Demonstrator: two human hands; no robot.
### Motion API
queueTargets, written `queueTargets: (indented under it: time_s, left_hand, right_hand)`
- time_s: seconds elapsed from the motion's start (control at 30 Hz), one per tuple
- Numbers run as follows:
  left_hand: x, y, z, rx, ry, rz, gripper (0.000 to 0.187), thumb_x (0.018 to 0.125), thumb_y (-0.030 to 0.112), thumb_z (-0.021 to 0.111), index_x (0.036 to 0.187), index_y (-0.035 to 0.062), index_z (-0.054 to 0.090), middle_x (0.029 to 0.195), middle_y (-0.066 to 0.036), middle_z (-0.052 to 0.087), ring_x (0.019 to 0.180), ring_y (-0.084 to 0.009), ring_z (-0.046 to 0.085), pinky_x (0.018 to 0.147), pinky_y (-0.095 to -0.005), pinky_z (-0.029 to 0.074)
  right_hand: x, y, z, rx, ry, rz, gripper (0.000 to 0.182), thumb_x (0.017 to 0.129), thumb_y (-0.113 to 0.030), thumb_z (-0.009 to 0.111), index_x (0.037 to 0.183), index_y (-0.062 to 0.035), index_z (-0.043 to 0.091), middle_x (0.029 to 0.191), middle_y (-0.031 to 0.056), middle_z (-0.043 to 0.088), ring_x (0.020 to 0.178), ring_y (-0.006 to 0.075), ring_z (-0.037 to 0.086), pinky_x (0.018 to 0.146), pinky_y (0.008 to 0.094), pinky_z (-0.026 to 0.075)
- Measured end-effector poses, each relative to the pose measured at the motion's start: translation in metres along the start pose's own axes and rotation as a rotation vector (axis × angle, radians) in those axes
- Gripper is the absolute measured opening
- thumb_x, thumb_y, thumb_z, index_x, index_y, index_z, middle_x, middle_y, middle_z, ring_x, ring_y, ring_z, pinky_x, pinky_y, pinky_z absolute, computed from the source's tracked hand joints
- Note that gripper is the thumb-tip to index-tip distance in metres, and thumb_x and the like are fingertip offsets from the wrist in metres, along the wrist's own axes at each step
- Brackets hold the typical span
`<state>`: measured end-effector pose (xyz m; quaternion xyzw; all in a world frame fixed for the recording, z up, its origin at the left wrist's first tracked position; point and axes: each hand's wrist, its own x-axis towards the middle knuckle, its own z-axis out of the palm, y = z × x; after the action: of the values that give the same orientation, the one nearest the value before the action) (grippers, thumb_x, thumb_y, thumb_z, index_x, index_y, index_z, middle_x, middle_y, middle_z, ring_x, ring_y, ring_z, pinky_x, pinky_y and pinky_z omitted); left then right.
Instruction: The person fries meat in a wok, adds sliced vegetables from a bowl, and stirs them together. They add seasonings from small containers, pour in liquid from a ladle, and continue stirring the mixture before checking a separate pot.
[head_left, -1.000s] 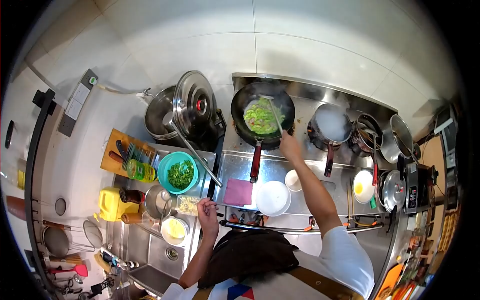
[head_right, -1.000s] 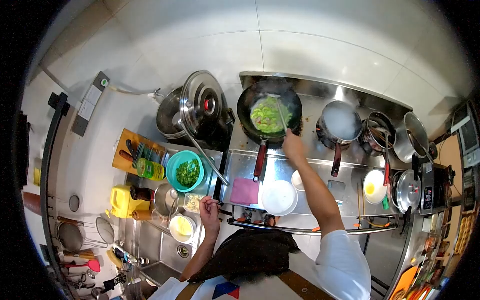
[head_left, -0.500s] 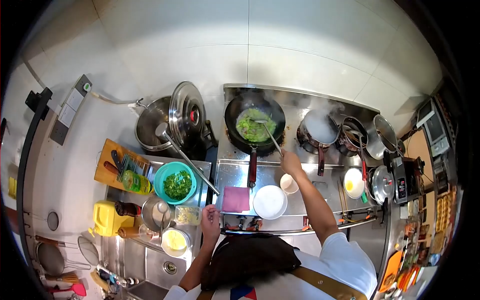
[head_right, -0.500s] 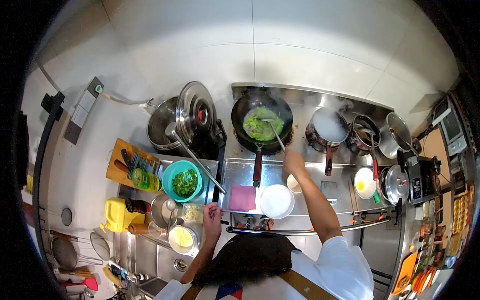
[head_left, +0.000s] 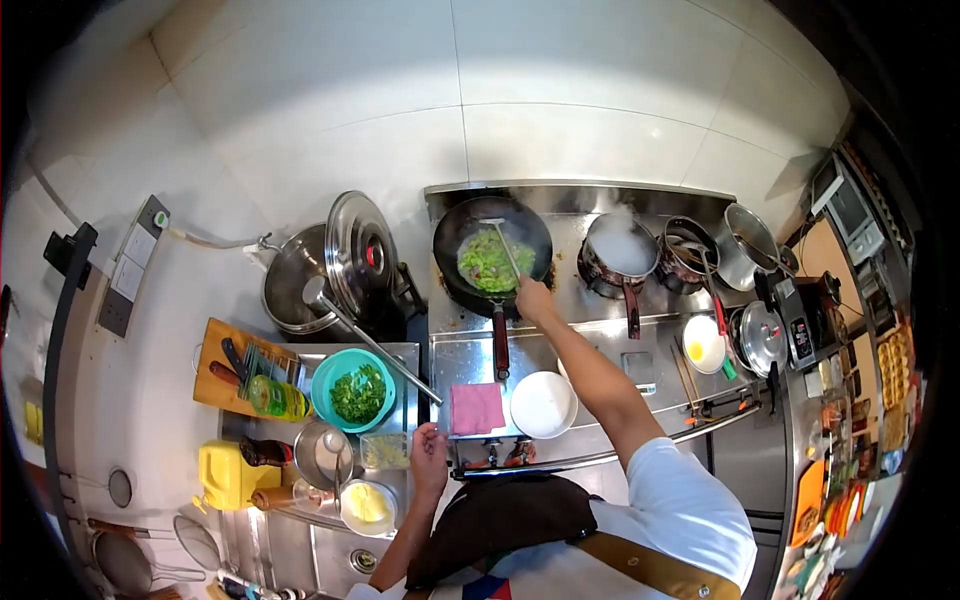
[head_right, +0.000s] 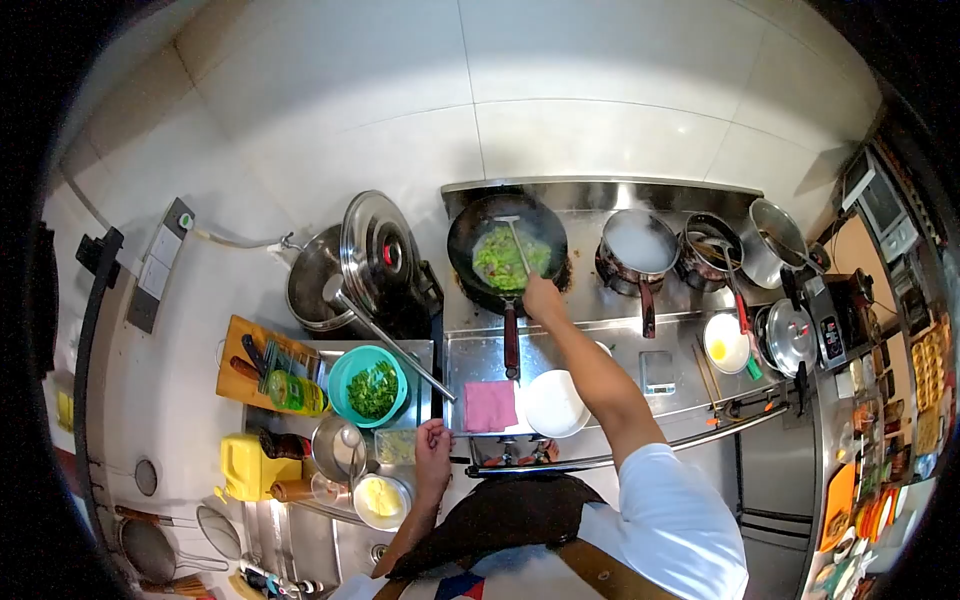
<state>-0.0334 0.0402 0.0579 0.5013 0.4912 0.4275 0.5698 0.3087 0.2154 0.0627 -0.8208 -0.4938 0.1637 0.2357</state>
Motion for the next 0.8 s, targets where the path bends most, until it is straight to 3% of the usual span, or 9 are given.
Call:
queueTargets:
  time_s: [0.1, 0.17, 0.3, 0.37, 0.5, 0.53, 0.57, 0.67, 0.8]
  left_hand:
    - [-0.001, 0.002, 0.0, 0.032, -0.041, 0.008, 0.022, 0.091, 0.006, 0.051, 0.112, 0.0017, 0.047, 0.093, -0.007, 0.057, 0.08, -0.0111, 0.055, 0.073, -0.0237, 0.047]
    - [-0.001, 0.0, -0.002, 0.006, -0.027, 0.007, 0.024, 0.09, 0.006, 0.051, 0.113, 0.0016, 0.047, 0.094, -0.007, 0.057, 0.081, -0.0112, 0.055, 0.073, -0.0237, 0.046]
    - [-0.002, -0.008, -0.007, -0.013, -0.022, -0.02, 0.025, 0.09, 0.007, 0.052, 0.113, 0.0013, 0.046, 0.094, -0.006, 0.056, 0.082, -0.0116, 0.055, 0.073, -0.024, 0.047]
    - [-0.004, -0.011, -0.007, -0.005, -0.055, -0.015, 0.025, 0.09, 0.007, 0.053, 0.113, 0.0015, 0.047, 0.094, -0.006, 0.056, 0.083, -0.0115, 0.055, 0.073, -0.0237, 0.046]
    - [0.006, -0.003, 0.004, 0.062, -0.15, -0.053, 0.025, 0.089, 0.006, 0.052, 0.113, 0.0018, 0.047, 0.094, -0.006, 0.056, 0.082, -0.0111, 0.055, 0.072, -0.0236, 0.046]
    - [0.007, -0.003, 0.003, 0.046, -0.129, -0.05, 0.025, 0.089, 0.006, 0.052, 0.113, 0.002, 0.047, 0.093, -0.005, 0.055, 0.08, -0.0105, 0.055, 0.071, -0.023, 0.046]
    - [0.009, -0.006, 0.002, 0.03, -0.109, -0.052, 0.024, 0.089, 0.005, 0.051, 0.113, 0.0022, 0.047, 0.092, -0.005, 0.054, 0.078, -0.0099, 0.054, 0.069, -0.0224, 0.045]
    - [0.018, -0.016, 0.0, -0.077, -0.15, -0.027, 0.023, 0.089, 0.004, 0.05, 0.112, 0.0023, 0.046, 0.09, -0.003, 0.053, 0.075, -0.0084, 0.052, 0.066, -0.0209, 0.044]
    - [0.019, -0.003, 0.008, -0.014, -0.18, 0.049, 0.024, 0.089, 0.003, 0.05, 0.113, 0.0027, 0.045, 0.087, -0.003, 0.052, 0.073, -0.0072, 0.05, 0.064, -0.0194, 0.042]
  right_hand:
    - [0.004, 0.001, 0.002, -0.063, 0.026, 0.002, 0.019, 0.082, -0.013, 0.055, 0.096, -0.0003, 0.058, 0.081, 0.0257, 0.062, 0.08, 0.0428, 0.061, 0.071, 0.0487, 0.049]
    - [-0.007, 0.01, 0.001, -0.08, -0.109, -0.099, 0.017, 0.081, -0.011, 0.054, 0.094, -0.0005, 0.058, 0.083, 0.0253, 0.063, 0.081, 0.0421, 0.061, 0.071, 0.049, 0.048]
    - [-0.056, 0.015, -0.033, -0.005, -0.104, -0.179, 0.016, 0.079, -0.009, 0.053, 0.092, -0.0002, 0.058, 0.082, 0.0249, 0.063, 0.08, 0.0418, 0.061, 0.071, 0.0494, 0.049]
    - [-0.072, 0.027, -0.035, -0.171, -0.026, -0.204, 0.022, 0.077, -0.008, 0.053, 0.097, -0.0008, 0.06, 0.082, 0.0245, 0.063, 0.08, 0.0415, 0.062, 0.072, 0.0486, 0.049]
    - [-0.076, 0.031, -0.046, -0.216, -0.134, -0.04, 0.02, 0.083, -0.008, 0.046, 0.097, -0.001, 0.059, 0.084, 0.0232, 0.064, 0.081, 0.0404, 0.063, 0.071, 0.0495, 0.05]
    - [-0.086, 0.022, -0.057, -0.169, -0.08, -0.022, 0.021, 0.084, -0.009, 0.045, 0.098, -0.0008, 0.059, 0.085, 0.0242, 0.064, 0.082, 0.0394, 0.063, 0.072, 0.0493, 0.05]
    - [-0.093, 0.02, -0.063, -0.186, -0.077, -0.015, 0.028, 0.08, -0.008, 0.049, 0.104, -0.0031, 0.062, 0.083, 0.0229, 0.065, 0.08, 0.0386, 0.064, 0.072, 0.0485, 0.051]
    - [-0.095, 0.029, -0.053, -0.159, -0.111, 0.031, 0.025, 0.078, -0.005, 0.049, 0.098, -0.0011, 0.063, 0.086, 0.0256, 0.064, 0.081, 0.0389, 0.064, 0.073, 0.0472, 0.051]
    - [-0.101, 0.019, -0.049, -0.1, -0.083, 0.039, 0.027, 0.077, -0.005, 0.049, 0.101, -0.0011, 0.061, 0.085, 0.0256, 0.064, 0.082, 0.039, 0.064, 0.073, 0.0471, 0.051]
